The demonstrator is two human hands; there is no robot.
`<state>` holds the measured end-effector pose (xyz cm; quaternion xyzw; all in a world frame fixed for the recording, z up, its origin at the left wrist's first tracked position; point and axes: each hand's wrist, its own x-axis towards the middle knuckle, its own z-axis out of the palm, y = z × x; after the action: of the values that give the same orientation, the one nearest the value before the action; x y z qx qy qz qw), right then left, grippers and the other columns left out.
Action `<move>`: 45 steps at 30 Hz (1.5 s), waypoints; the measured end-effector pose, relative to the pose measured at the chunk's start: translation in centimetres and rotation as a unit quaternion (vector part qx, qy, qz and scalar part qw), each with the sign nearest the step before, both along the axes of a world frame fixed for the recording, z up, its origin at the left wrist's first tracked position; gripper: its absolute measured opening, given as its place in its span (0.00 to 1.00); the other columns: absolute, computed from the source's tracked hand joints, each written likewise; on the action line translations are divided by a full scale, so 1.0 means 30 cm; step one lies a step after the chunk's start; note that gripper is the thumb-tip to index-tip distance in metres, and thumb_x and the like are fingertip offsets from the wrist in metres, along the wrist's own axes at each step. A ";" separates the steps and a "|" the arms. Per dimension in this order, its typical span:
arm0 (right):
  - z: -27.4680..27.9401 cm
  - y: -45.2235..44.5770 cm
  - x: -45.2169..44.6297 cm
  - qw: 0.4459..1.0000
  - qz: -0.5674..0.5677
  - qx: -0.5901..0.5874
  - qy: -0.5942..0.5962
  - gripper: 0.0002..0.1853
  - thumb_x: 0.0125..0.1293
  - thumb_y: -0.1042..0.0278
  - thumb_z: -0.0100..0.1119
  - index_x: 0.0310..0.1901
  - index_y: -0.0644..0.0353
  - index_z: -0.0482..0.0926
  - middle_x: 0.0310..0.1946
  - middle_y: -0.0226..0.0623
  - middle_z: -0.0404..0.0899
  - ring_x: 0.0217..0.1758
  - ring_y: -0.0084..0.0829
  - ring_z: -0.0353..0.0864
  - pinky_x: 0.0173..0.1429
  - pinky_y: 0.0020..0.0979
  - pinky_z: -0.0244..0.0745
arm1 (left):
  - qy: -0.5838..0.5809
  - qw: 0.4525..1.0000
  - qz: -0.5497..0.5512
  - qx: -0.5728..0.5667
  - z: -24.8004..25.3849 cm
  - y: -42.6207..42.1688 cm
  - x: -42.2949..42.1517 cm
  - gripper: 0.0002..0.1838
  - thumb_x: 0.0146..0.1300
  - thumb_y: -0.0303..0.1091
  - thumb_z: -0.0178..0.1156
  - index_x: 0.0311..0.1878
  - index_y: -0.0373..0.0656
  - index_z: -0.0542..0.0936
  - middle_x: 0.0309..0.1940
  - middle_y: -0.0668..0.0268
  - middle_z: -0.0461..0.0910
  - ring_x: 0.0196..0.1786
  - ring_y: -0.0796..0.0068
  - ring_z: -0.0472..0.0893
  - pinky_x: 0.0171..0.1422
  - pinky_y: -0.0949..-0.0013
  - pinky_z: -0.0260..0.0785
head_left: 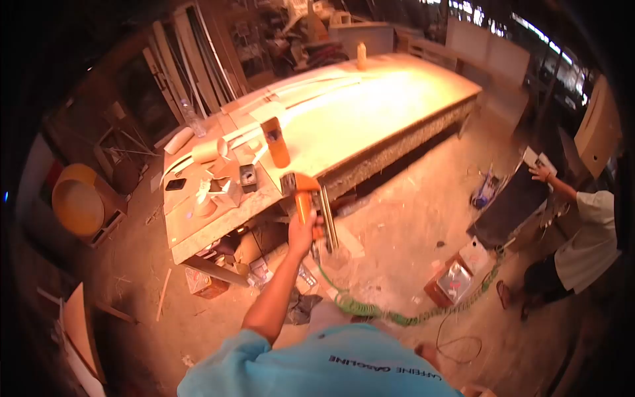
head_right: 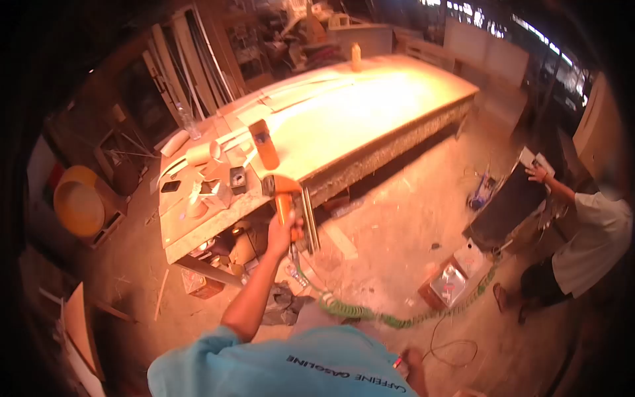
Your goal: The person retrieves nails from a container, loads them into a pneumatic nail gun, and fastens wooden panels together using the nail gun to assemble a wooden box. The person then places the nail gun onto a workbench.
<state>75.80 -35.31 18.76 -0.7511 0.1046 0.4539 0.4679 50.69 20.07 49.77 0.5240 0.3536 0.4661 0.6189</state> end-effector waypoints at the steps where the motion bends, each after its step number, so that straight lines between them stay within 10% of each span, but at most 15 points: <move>1: 0.064 0.091 0.090 0.998 0.006 0.029 -0.054 0.16 0.72 0.62 0.47 0.30 0.59 0.78 0.23 0.35 0.78 0.21 0.28 0.75 0.24 0.32 0.70 | 0.001 1.000 -0.016 -0.010 -0.023 0.068 0.042 0.16 0.73 0.43 0.59 0.52 0.40 0.72 0.33 0.61 0.80 0.28 0.75 0.80 0.31 0.70 0.76; 9: 0.749 0.536 0.246 0.941 -0.145 0.171 -0.255 0.22 0.73 0.59 0.58 0.64 0.61 0.73 0.45 0.34 0.83 0.46 0.25 0.82 0.50 0.29 0.78 | -0.029 0.994 -0.058 -0.084 -0.243 1.034 0.396 0.19 0.70 0.45 0.59 0.48 0.35 0.76 0.44 0.58 0.82 0.36 0.64 0.81 0.40 0.63 0.76; 12: 0.549 0.412 -0.012 0.927 -0.288 0.031 -0.238 0.19 0.73 0.60 0.57 0.59 0.62 0.76 0.42 0.33 0.83 0.42 0.25 0.82 0.45 0.30 0.77 | -0.018 0.988 -0.143 -0.061 -0.336 1.479 0.588 0.21 0.67 0.44 0.61 0.47 0.32 0.77 0.48 0.56 0.81 0.42 0.57 0.81 0.47 0.59 0.76; 15: 0.336 0.350 -0.410 0.771 -0.634 -0.036 -0.060 0.13 0.72 0.61 0.53 0.42 0.63 0.81 0.32 0.35 0.83 0.32 0.29 0.83 0.36 0.34 0.77 | 0.141 0.982 -0.124 -0.012 -0.406 1.536 0.932 0.23 0.67 0.46 0.61 0.47 0.30 0.75 0.49 0.55 0.80 0.43 0.56 0.80 0.48 0.58 0.75; 19: 0.162 0.537 -1.088 0.889 -0.271 -0.304 0.211 0.15 0.69 0.64 0.50 0.37 0.63 0.85 0.29 0.43 0.86 0.27 0.38 0.86 0.35 0.44 0.80 | 0.284 0.950 -0.119 0.057 -0.570 1.575 1.129 0.25 0.67 0.47 0.61 0.48 0.29 0.74 0.50 0.53 0.79 0.44 0.54 0.79 0.49 0.57 0.73; 23: 0.314 0.902 -1.273 0.746 -0.585 -0.168 0.269 0.18 0.68 0.54 0.56 0.33 0.63 0.81 0.25 0.44 0.84 0.23 0.37 0.85 0.26 0.41 0.78 | 0.394 0.902 -0.114 0.136 -0.662 1.536 1.216 0.28 0.66 0.49 0.61 0.49 0.27 0.72 0.51 0.52 0.78 0.44 0.52 0.78 0.51 0.56 0.72; 27: 0.216 0.930 -1.104 0.867 -0.395 -0.146 0.265 0.15 0.60 0.59 0.65 0.43 0.59 0.85 0.33 0.44 0.86 0.28 0.35 0.87 0.30 0.40 0.81 | 0.487 0.833 -0.080 0.248 -0.695 1.467 1.218 0.31 0.66 0.51 0.61 0.50 0.25 0.70 0.53 0.50 0.76 0.45 0.50 0.77 0.53 0.55 0.71; 30: 0.367 0.813 -0.767 0.964 -0.094 -0.229 0.095 0.17 0.60 0.61 0.63 0.46 0.61 0.85 0.36 0.46 0.87 0.35 0.35 0.88 0.37 0.36 0.81 | 0.505 0.785 -0.020 0.357 -0.675 1.371 1.249 0.33 0.66 0.52 0.61 0.50 0.24 0.69 0.53 0.49 0.75 0.45 0.49 0.77 0.54 0.54 0.69; 33: 0.452 0.738 -0.612 0.878 -0.479 -0.027 0.003 0.18 0.65 0.58 0.61 0.51 0.60 0.83 0.44 0.47 0.85 0.40 0.38 0.87 0.45 0.38 0.80 | 0.439 0.746 0.039 0.500 -0.633 1.209 1.307 0.35 0.66 0.53 0.61 0.51 0.22 0.67 0.54 0.48 0.74 0.46 0.47 0.76 0.55 0.53 0.68; 36: 0.513 0.635 -0.589 0.851 -0.521 0.020 -0.055 0.20 0.68 0.55 0.60 0.55 0.59 0.82 0.49 0.47 0.84 0.43 0.40 0.87 0.51 0.39 0.79 | 0.344 0.708 0.022 0.616 -0.661 0.904 1.376 0.37 0.66 0.54 0.62 0.52 0.21 0.66 0.55 0.46 0.73 0.46 0.46 0.75 0.56 0.52 0.67; 40: 0.346 0.420 -0.862 0.908 -0.329 -0.136 -0.221 0.24 0.67 0.52 0.61 0.57 0.61 0.80 0.52 0.46 0.84 0.43 0.36 0.87 0.53 0.37 0.79 | 0.319 0.614 -0.240 0.680 -0.766 0.068 1.389 0.43 0.65 0.53 0.64 0.64 0.21 0.60 0.58 0.33 0.64 0.55 0.40 0.71 0.63 0.46 0.63; 43: 0.165 0.280 -1.247 0.841 -0.388 -0.328 -0.189 0.21 0.64 0.54 0.63 0.49 0.64 0.84 0.47 0.44 0.87 0.33 0.31 0.87 0.47 0.33 0.81 | 0.148 0.535 -0.569 0.607 -0.779 -0.558 1.198 0.39 0.65 0.40 0.67 0.71 0.31 0.60 0.58 0.42 0.59 0.57 0.47 0.67 0.68 0.49 0.60; 45: 0.265 0.168 -1.487 0.847 -0.464 -0.243 -0.092 0.18 0.63 0.55 0.62 0.41 0.63 0.87 0.36 0.40 0.88 0.32 0.32 0.87 0.43 0.34 0.82 | 0.127 0.419 -0.744 0.506 -0.798 -0.851 1.066 0.39 0.64 0.37 0.68 0.72 0.34 0.59 0.59 0.46 0.57 0.56 0.50 0.66 0.66 0.52 0.61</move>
<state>31.19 -30.27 26.71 -0.7432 0.5042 0.0728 0.4338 82.67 -5.45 25.83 0.8544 -0.3991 -0.1525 0.2958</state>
